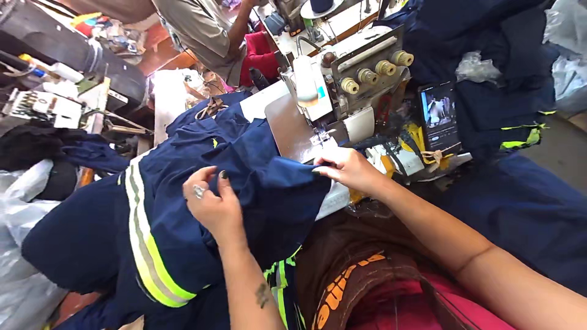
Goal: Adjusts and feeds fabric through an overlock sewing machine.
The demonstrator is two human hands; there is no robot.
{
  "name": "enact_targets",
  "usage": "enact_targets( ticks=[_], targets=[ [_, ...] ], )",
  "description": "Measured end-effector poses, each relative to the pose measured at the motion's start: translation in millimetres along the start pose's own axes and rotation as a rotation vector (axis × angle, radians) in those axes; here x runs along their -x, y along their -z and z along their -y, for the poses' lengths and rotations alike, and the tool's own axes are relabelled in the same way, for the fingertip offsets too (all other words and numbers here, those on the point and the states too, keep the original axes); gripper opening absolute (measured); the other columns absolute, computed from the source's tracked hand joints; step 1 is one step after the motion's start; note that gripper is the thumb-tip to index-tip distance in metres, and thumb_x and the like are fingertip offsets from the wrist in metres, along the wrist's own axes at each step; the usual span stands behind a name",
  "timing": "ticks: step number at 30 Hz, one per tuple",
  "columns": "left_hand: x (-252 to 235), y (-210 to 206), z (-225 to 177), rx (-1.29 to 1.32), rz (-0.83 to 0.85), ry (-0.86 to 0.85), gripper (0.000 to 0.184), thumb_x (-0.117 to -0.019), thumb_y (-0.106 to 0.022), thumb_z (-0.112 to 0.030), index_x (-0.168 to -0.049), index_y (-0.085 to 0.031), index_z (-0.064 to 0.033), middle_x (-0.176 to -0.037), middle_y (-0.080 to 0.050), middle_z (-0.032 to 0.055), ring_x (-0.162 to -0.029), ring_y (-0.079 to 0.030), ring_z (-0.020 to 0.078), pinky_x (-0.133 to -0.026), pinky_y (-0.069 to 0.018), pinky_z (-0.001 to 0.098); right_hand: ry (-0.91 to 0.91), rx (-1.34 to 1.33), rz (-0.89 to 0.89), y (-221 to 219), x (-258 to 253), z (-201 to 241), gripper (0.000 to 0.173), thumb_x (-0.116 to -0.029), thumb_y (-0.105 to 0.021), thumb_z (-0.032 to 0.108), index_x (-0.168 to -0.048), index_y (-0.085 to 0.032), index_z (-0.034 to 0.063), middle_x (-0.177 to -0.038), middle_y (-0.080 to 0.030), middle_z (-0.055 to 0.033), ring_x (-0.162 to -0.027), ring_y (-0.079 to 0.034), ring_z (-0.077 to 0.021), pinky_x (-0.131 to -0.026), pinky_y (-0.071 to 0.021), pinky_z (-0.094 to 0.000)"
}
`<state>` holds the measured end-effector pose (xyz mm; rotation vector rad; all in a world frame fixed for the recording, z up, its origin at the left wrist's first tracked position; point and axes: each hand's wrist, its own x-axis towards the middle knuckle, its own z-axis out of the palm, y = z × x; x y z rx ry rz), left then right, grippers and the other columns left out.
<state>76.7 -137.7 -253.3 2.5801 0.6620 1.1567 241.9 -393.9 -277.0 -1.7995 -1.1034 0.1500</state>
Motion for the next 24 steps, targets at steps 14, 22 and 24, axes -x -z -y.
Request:
enact_targets(
  ticks=[14, 22, 24],
  targets=[
    [-36.3, 84.8, 104.8, -0.384, 0.120, 0.506, 0.053, -0.1027, -0.057, -0.032, -0.140, -0.053, 0.0062, -0.140, -0.054, 0.0337, -0.133, -0.051, 0.0508, -0.108, -0.0387, 0.0682, -0.155, -0.255, 0.466, -36.5, 63.2, 28.9, 0.025, -0.1057, -0.056, 0.019, -0.119, -0.061, -0.0010, -0.090, -0.066, -0.0135, -0.065, -0.063, -0.0181, -0.062, -0.0567, -0.0366],
    [3.1, 74.1, 66.3, -0.509, 0.300, 0.125, 0.051, -0.0921, -0.064, 0.001, -0.141, -0.051, 0.0091, -0.150, -0.042, 0.0351, -0.140, -0.037, 0.0574, -0.110, -0.0318, 0.0741, 0.182, -0.021, 1.026, -84.0, 55.0, 32.1, 0.019, -0.1029, -0.058, 0.013, -0.115, -0.071, 0.0059, -0.102, -0.073, -0.0167, -0.096, -0.071, -0.0367, -0.085, -0.0547, -0.0629],
    [14.1, 49.7, 43.4, -0.369, 0.354, 0.001, 0.043, -0.0961, -0.060, -0.005, -0.138, -0.057, 0.0059, -0.145, -0.051, 0.0305, -0.139, -0.045, 0.0497, -0.112, -0.0369, 0.0660, 0.106, -0.093, 0.870, -84.5, 34.5, 28.4, 0.022, -0.1043, -0.054, 0.011, -0.117, -0.071, 0.0053, -0.109, -0.073, -0.0142, -0.100, -0.071, -0.0295, -0.091, -0.0558, -0.0546]
  ],
)
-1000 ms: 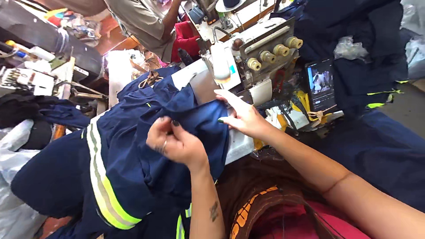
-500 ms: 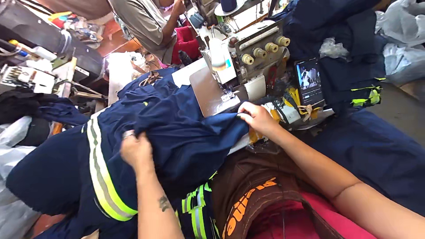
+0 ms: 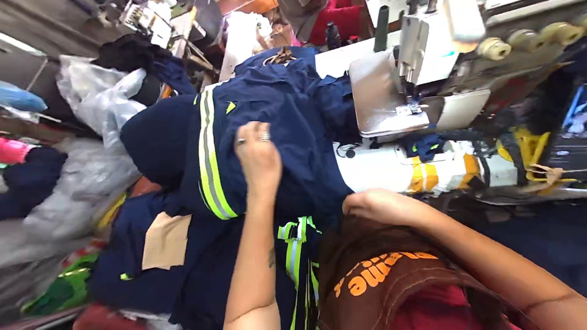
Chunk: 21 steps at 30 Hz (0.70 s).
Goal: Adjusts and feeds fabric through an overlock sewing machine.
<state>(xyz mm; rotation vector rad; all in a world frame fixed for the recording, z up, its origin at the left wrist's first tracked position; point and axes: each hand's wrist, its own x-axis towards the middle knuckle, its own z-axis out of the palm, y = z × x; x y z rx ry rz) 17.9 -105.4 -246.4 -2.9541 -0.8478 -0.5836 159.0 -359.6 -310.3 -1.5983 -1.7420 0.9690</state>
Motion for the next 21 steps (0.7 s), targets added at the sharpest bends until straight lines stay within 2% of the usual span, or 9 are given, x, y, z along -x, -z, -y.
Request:
enact_targets(
  ticks=[3, 5, 7, 10, 13, 15, 16, 18, 21],
  targets=[
    [-0.9, -45.6, -40.7, 0.120, 0.186, -0.110, 0.062, -0.0852, -0.074, -0.009, -0.144, -0.054, 0.0007, -0.151, -0.048, 0.0258, -0.140, -0.044, 0.0479, -0.110, -0.0387, 0.0672, -0.053, -0.046, -0.347, 12.3, -30.2, -6.4, 0.022, -0.1030, -0.054, 0.009, -0.114, -0.072, 0.0033, -0.108, -0.073, -0.0117, -0.098, -0.070, -0.0202, -0.091, -0.0573, -0.0407],
    [-13.7, -76.1, -46.6, 0.095, 0.181, -0.062, 0.064, -0.0859, -0.068, 0.004, -0.147, -0.052, -0.0014, -0.157, -0.042, 0.0248, -0.142, -0.041, 0.0513, -0.110, -0.0369, 0.0698, -0.069, 0.000, -0.576, 9.9, -57.4, -16.3, 0.016, -0.0966, -0.063, 0.005, -0.111, -0.069, 0.0011, -0.106, -0.069, -0.0136, -0.095, -0.069, -0.0226, -0.087, -0.0591, -0.0411],
    [-38.4, -89.8, -37.6, 0.100, 0.036, 0.024, 0.045, -0.0939, -0.053, 0.008, -0.138, -0.061, -0.0008, -0.149, -0.051, 0.0254, -0.134, -0.051, 0.0491, -0.105, -0.0427, 0.0662, -0.140, 0.040, -0.701, 8.2, -83.4, -20.4, 0.036, -0.0879, -0.075, 0.006, -0.122, -0.063, 0.0013, -0.120, -0.062, -0.0190, -0.105, -0.065, -0.0310, -0.090, -0.0576, -0.0470],
    [-65.3, -45.2, -34.1, 0.260, -0.138, 0.050, 0.031, -0.0953, -0.048, 0.008, -0.112, -0.072, -0.0012, -0.134, -0.063, 0.0182, -0.131, -0.055, 0.0368, -0.109, -0.0436, 0.0553, -0.184, 0.088, -0.849, 11.0, -116.1, -22.8, 0.067, -0.0785, -0.083, 0.003, -0.139, -0.054, 0.0037, -0.134, -0.055, -0.0241, -0.121, -0.059, -0.0398, -0.096, -0.0551, -0.0532],
    [-59.8, 18.3, -19.2, 0.360, -0.055, -0.082, 0.027, -0.0885, -0.056, 0.013, -0.102, -0.073, -0.0033, -0.120, -0.071, 0.0139, -0.127, -0.060, 0.0306, -0.115, -0.0409, 0.0522, -0.085, 0.040, -0.885, 16.4, -124.6, -24.3, 0.052, -0.0861, -0.070, -0.006, -0.136, -0.059, 0.0031, -0.122, -0.066, -0.0179, -0.113, -0.065, -0.0316, -0.097, -0.0549, -0.0491],
    [-50.9, 41.4, 5.5, 0.428, 0.059, -0.063, 0.022, -0.0862, -0.066, 0.009, -0.101, -0.076, -0.0039, -0.106, -0.075, 0.0117, -0.107, -0.070, 0.0251, -0.101, -0.0510, 0.0502, -0.055, -0.189, -0.828, 22.1, -119.3, -18.1, 0.035, -0.0934, -0.061, -0.006, -0.126, -0.066, 0.0056, -0.115, -0.072, -0.0096, -0.105, -0.070, -0.0191, -0.093, -0.0579, -0.0405],
    [-43.7, 45.6, 18.0, 0.503, 0.104, -0.029, 0.016, -0.0867, -0.072, 0.002, -0.100, -0.076, -0.0061, -0.100, -0.076, 0.0067, -0.096, -0.071, 0.0168, -0.092, -0.0568, 0.0428, -0.052, -0.396, -0.804, 24.0, -115.6, -14.9, 0.029, -0.0960, -0.059, -0.005, -0.122, -0.067, 0.0048, -0.110, -0.073, -0.0070, -0.098, -0.070, -0.0138, -0.088, -0.0582, -0.0352],
    [-23.8, 42.3, 30.3, 0.730, 0.082, 0.066, 0.009, -0.0869, -0.077, -0.004, -0.096, -0.075, -0.0078, -0.088, -0.074, -0.0002, -0.077, -0.068, 0.0051, -0.074, -0.0581, 0.0269, -0.077, -0.881, -0.770, 27.7, -108.3, -8.1, 0.020, -0.0997, -0.056, -0.002, -0.115, -0.067, 0.0037, -0.095, -0.072, -0.0038, -0.086, -0.067, -0.0094, -0.079, -0.0570, -0.0309],
    [5.5, 18.9, 13.9, 0.862, -0.048, 0.236, 0.004, -0.0955, -0.071, -0.012, -0.098, -0.072, -0.0088, -0.086, -0.070, -0.0009, -0.071, -0.063, 0.0044, -0.066, -0.0548, 0.0255, -0.202, -1.059, -0.764, 29.3, -95.3, -2.2, 0.015, -0.1046, -0.054, 0.009, -0.115, -0.064, 0.0089, -0.088, -0.066, -0.0017, -0.079, -0.063, -0.0094, -0.075, -0.0554, -0.0320]
  ],
)
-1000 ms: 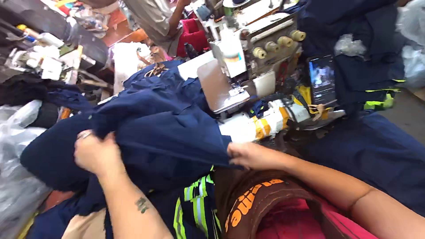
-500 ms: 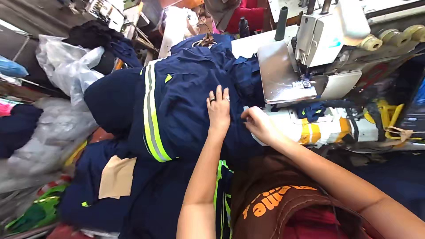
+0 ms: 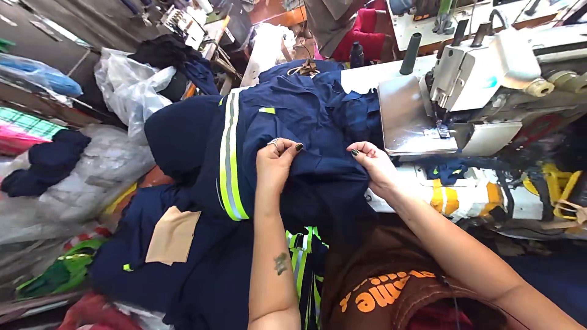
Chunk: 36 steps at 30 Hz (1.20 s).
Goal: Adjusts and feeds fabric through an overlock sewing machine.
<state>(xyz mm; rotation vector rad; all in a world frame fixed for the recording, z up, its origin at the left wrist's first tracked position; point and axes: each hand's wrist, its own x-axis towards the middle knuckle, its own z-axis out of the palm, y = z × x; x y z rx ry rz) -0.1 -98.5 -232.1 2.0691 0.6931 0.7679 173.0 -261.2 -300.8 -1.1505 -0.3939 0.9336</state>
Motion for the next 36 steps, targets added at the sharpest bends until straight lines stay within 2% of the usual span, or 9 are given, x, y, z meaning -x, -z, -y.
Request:
enact_targets(
  ticks=[4, 6, 9, 12, 17, 25, 28, 32, 36],
  targets=[
    [26.6, -50.1, 45.8, -0.320, -0.055, 0.163, 0.023, -0.0989, -0.068, -0.027, -0.100, -0.074, -0.0049, -0.090, -0.073, 0.0116, -0.084, -0.070, 0.0268, -0.078, -0.0557, 0.0552, 0.073, 0.517, 0.080, 34.9, 3.0, -18.0, 0.018, -0.1025, -0.060, 0.013, -0.117, -0.064, 0.0025, -0.093, -0.070, -0.0098, -0.084, -0.067, -0.0149, -0.081, -0.0564, -0.0366],
    [32.7, -63.6, 56.6, -0.462, 0.017, 0.231, 0.028, -0.0994, -0.066, -0.030, -0.103, -0.074, -0.0033, -0.095, -0.073, 0.0167, -0.090, -0.070, 0.0357, -0.082, -0.0524, 0.0619, 0.120, 0.678, 0.174, 56.5, 11.6, -22.3, 0.022, -0.1012, -0.060, 0.015, -0.116, -0.067, 0.0010, -0.101, -0.072, -0.0095, -0.089, -0.068, -0.0119, -0.085, -0.0560, -0.0323],
    [28.6, -62.1, 41.5, -0.502, 0.074, 0.230, 0.023, -0.0995, -0.066, -0.022, -0.106, -0.072, -0.0002, -0.106, -0.071, 0.0207, -0.098, -0.068, 0.0384, -0.087, -0.0516, 0.0612, 0.359, 0.825, 0.174, 94.6, 36.7, -16.6, 0.021, -0.1005, -0.058, 0.011, -0.112, -0.071, 0.0003, -0.109, -0.071, -0.0102, -0.098, -0.068, -0.0106, -0.090, -0.0569, -0.0269],
    [17.4, -67.0, 27.7, -0.485, -0.057, 0.026, 0.014, -0.0956, -0.070, -0.012, -0.102, -0.075, -0.0014, -0.108, -0.069, 0.0195, -0.107, -0.064, 0.0375, -0.094, -0.0505, 0.0567, 0.544, 1.070, -0.037, 140.9, 55.2, 0.8, 0.022, -0.1012, -0.057, 0.011, -0.112, -0.074, 0.0022, -0.112, -0.073, -0.0115, -0.105, -0.070, -0.0185, -0.096, -0.0572, -0.0363],
    [-28.2, -105.4, 1.4, -0.322, 0.012, -0.120, 0.012, -0.0967, -0.067, -0.009, -0.102, -0.076, -0.0030, -0.108, -0.071, 0.0161, -0.107, -0.067, 0.0315, -0.095, -0.0528, 0.0516, 0.359, 1.340, -0.336, 180.7, 69.5, 7.1, 0.028, -0.1048, -0.051, 0.014, -0.118, -0.071, -0.0003, -0.118, -0.072, -0.0203, -0.112, -0.068, -0.0362, -0.099, -0.0516, -0.0567],
    [-92.9, -186.6, -15.5, -0.402, 0.252, 0.185, 0.037, -0.0989, -0.065, -0.040, -0.104, -0.077, -0.0052, -0.113, -0.070, 0.0178, -0.115, -0.063, 0.0352, -0.099, -0.0471, 0.0576, 0.457, 1.523, -0.382, 177.9, 65.8, -7.9, 0.026, -0.1031, -0.052, 0.011, -0.115, -0.073, 0.0032, -0.112, -0.075, -0.0164, -0.109, -0.071, -0.0349, -0.096, -0.0548, -0.0534],
    [-100.0, -192.0, -28.5, -0.403, 0.246, 0.170, 0.026, -0.0938, -0.070, -0.029, -0.105, -0.076, -0.0060, -0.111, -0.069, 0.0173, -0.112, -0.063, 0.0349, -0.096, -0.0482, 0.0577, 0.445, 1.536, -0.374, 178.8, 66.0, -8.7, 0.027, -0.1036, -0.051, 0.012, -0.115, -0.073, 0.0043, -0.112, -0.075, -0.0157, -0.109, -0.071, -0.0339, -0.096, -0.0548, -0.0521],
    [-105.5, -171.0, -59.6, -0.324, 0.136, 0.003, 0.021, -0.1004, -0.059, -0.013, -0.111, -0.075, -0.0049, -0.113, -0.073, 0.0137, -0.110, -0.069, 0.0274, -0.099, -0.0524, 0.0496, 0.447, 1.538, -0.388, 179.6, 66.7, -10.6, 0.027, -0.1039, -0.051, 0.013, -0.116, -0.073, 0.0054, -0.112, -0.075, -0.0142, -0.109, -0.071, -0.0324, -0.096, -0.0550, -0.0509],
    [-113.2, -152.8, -75.4, -0.457, 0.214, -0.105, 0.022, -0.1019, -0.055, -0.008, -0.112, -0.074, -0.0030, -0.114, -0.073, 0.0143, -0.112, -0.068, 0.0301, -0.101, -0.0510, 0.0517, 0.432, 1.539, -0.377, 178.4, 66.6, -9.5, 0.028, -0.1046, -0.049, 0.014, -0.117, -0.073, 0.0047, -0.114, -0.074, -0.0158, -0.111, -0.071, -0.0338, -0.098, -0.0537, -0.0527]
  ],
)
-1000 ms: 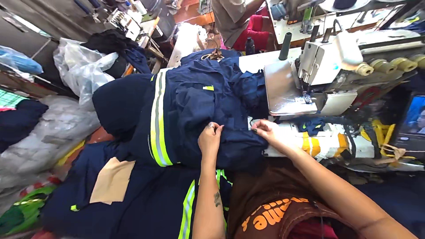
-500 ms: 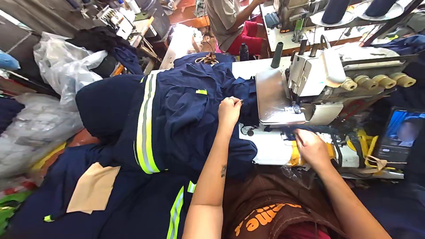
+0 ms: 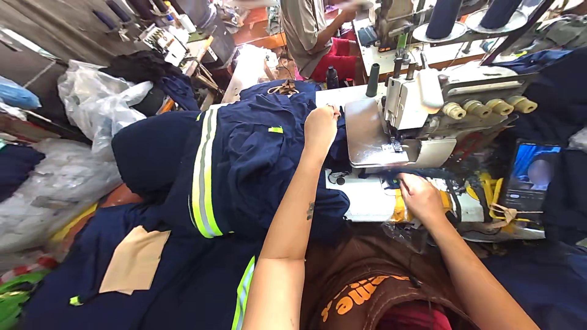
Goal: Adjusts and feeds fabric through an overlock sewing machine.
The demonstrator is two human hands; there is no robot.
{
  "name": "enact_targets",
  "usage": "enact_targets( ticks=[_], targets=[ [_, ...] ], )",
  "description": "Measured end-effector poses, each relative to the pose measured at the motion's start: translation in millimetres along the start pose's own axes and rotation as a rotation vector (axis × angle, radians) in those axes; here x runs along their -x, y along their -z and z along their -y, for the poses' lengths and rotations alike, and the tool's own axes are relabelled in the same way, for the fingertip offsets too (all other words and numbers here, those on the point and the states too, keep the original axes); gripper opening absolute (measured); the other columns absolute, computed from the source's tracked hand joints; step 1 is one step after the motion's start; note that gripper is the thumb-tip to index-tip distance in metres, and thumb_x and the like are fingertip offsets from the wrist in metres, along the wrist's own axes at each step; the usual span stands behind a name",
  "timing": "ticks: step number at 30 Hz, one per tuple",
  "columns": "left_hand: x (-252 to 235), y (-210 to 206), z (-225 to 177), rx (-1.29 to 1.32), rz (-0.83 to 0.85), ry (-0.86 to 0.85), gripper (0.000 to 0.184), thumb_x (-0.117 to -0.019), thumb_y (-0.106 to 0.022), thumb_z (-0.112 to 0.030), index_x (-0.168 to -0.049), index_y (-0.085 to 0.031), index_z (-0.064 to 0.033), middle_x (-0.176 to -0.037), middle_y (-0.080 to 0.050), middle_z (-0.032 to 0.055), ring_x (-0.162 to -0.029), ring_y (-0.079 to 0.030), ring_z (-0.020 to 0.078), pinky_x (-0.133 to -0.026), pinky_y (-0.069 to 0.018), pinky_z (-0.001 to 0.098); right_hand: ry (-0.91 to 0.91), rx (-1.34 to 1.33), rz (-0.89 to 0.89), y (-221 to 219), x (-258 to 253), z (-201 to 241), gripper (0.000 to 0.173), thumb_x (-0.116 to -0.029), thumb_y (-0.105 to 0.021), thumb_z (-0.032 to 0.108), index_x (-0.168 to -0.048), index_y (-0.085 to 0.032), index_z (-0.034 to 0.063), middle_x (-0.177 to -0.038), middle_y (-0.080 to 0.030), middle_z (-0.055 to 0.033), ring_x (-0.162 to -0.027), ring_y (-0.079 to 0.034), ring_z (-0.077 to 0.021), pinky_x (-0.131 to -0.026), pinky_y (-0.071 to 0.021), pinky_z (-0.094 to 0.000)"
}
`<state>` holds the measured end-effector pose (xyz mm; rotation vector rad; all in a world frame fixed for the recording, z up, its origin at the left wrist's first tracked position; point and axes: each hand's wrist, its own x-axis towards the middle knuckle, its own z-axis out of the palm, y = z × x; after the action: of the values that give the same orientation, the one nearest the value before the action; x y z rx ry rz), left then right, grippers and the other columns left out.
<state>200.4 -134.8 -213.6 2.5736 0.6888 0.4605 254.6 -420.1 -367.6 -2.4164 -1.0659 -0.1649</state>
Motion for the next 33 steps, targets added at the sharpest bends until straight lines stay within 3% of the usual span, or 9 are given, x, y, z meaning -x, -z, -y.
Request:
enact_targets(
  ticks=[6, 9, 11, 13, 15, 19, 23, 29, 33],
  targets=[
    [10.0, 3.4, 23.6, -0.009, 0.038, -0.040, 0.021, -0.0990, -0.059, -0.006, -0.112, -0.074, -0.0058, -0.114, -0.072, 0.0151, -0.112, -0.068, 0.0309, -0.100, -0.0517, 0.0527, -0.011, 0.018, 0.011, -0.8, -0.9, -0.4, 0.029, -0.1055, -0.048, 0.015, -0.118, -0.072, 0.0054, -0.115, -0.074, -0.0152, -0.112, -0.070, -0.0334, -0.099, -0.0529, -0.0520],
    [14.7, -27.3, 39.8, -0.092, 0.114, -0.224, 0.027, -0.0889, -0.071, -0.008, -0.116, -0.076, -0.0096, -0.128, -0.067, 0.0158, -0.125, -0.059, 0.0357, -0.105, -0.0471, 0.0577, -0.017, 0.025, 0.024, 0.2, -1.3, 0.1, 0.029, -0.1057, -0.048, 0.015, -0.118, -0.072, 0.0048, -0.115, -0.074, -0.0159, -0.113, -0.070, -0.0332, -0.099, -0.0526, -0.0529],
    [16.3, -47.2, 46.9, -0.127, 0.096, -0.199, 0.024, -0.0904, -0.070, -0.013, -0.114, -0.077, -0.0099, -0.134, -0.065, 0.0142, -0.130, -0.055, 0.0367, -0.105, -0.0439, 0.0610, -0.025, 0.021, 0.044, 1.1, -0.8, 1.5, 0.030, -0.1055, -0.048, 0.016, -0.119, -0.071, 0.0046, -0.116, -0.073, -0.0167, -0.114, -0.069, -0.0342, -0.100, -0.0525, -0.0541],
    [13.0, -53.2, 51.0, -0.036, -0.038, -0.151, 0.020, -0.0951, -0.064, -0.012, -0.108, -0.077, -0.0035, -0.127, -0.069, 0.0143, -0.126, -0.060, 0.0338, -0.107, -0.0452, 0.0567, -0.023, 0.012, 0.042, 0.2, -1.0, 0.2, 0.030, -0.1059, -0.047, 0.016, -0.120, -0.071, 0.0050, -0.117, -0.073, -0.0165, -0.115, -0.069, -0.0338, -0.101, -0.0522, -0.0528],
    [7.8, -39.2, 42.2, 0.175, -0.151, -0.078, 0.024, -0.0980, -0.061, -0.012, -0.114, -0.074, 0.0020, -0.123, -0.071, 0.0171, -0.122, -0.064, 0.0298, -0.108, -0.0474, 0.0499, -0.012, -0.051, -0.002, -0.5, -0.3, -3.9, 0.030, -0.1056, -0.048, 0.017, -0.118, -0.073, 0.0060, -0.115, -0.074, -0.0146, -0.114, -0.069, -0.0316, -0.101, -0.0522, -0.0506],
    [18.7, 15.7, 2.2, 0.548, -0.286, -0.102, 0.024, -0.0979, -0.063, -0.011, -0.117, -0.070, 0.0012, -0.112, -0.074, 0.0130, -0.102, -0.071, 0.0150, -0.096, -0.0561, 0.0355, -0.022, -0.354, -0.197, 24.2, 1.1, 11.4, 0.025, -0.1020, -0.053, 0.013, -0.112, -0.075, 0.0072, -0.111, -0.072, -0.0121, -0.112, -0.066, -0.0278, -0.102, -0.0501, -0.0476],
    [63.9, 53.0, -37.7, 0.695, -0.236, -0.292, 0.015, -0.0965, -0.068, -0.007, -0.109, -0.072, -0.0004, -0.100, -0.075, 0.0051, -0.091, -0.070, 0.0049, -0.085, -0.0583, 0.0247, 0.057, -0.626, -0.305, 72.1, -5.7, 63.0, 0.023, -0.0996, -0.058, 0.014, -0.112, -0.075, 0.0062, -0.113, -0.071, -0.0087, -0.110, -0.065, -0.0155, -0.098, -0.0542, -0.0344],
    [122.3, 43.8, -53.3, 0.692, 0.030, -0.412, 0.013, -0.0978, -0.066, -0.005, -0.109, -0.073, -0.0026, -0.099, -0.073, 0.0023, -0.084, -0.069, 0.0045, -0.076, -0.0594, 0.0234, 0.045, -1.143, -0.102, 104.2, -20.3, 107.7, 0.039, -0.0975, -0.064, 0.013, -0.136, -0.061, 0.0090, -0.126, -0.067, -0.0032, -0.113, -0.065, -0.0107, -0.096, -0.0559, -0.0303],
    [133.2, 25.2, -41.1, 0.745, 0.097, -0.359, 0.010, -0.0962, -0.068, -0.004, -0.104, -0.074, -0.0042, -0.096, -0.073, 0.0003, -0.081, -0.068, 0.0035, -0.074, -0.0588, 0.0215, -0.081, -1.391, 0.062, 103.0, -10.6, 102.8, 0.011, -0.0900, -0.072, 0.000, -0.100, -0.072, 0.0040, -0.086, -0.071, -0.0021, -0.074, -0.066, -0.0066, -0.069, -0.0578, -0.0229]
  ],
)
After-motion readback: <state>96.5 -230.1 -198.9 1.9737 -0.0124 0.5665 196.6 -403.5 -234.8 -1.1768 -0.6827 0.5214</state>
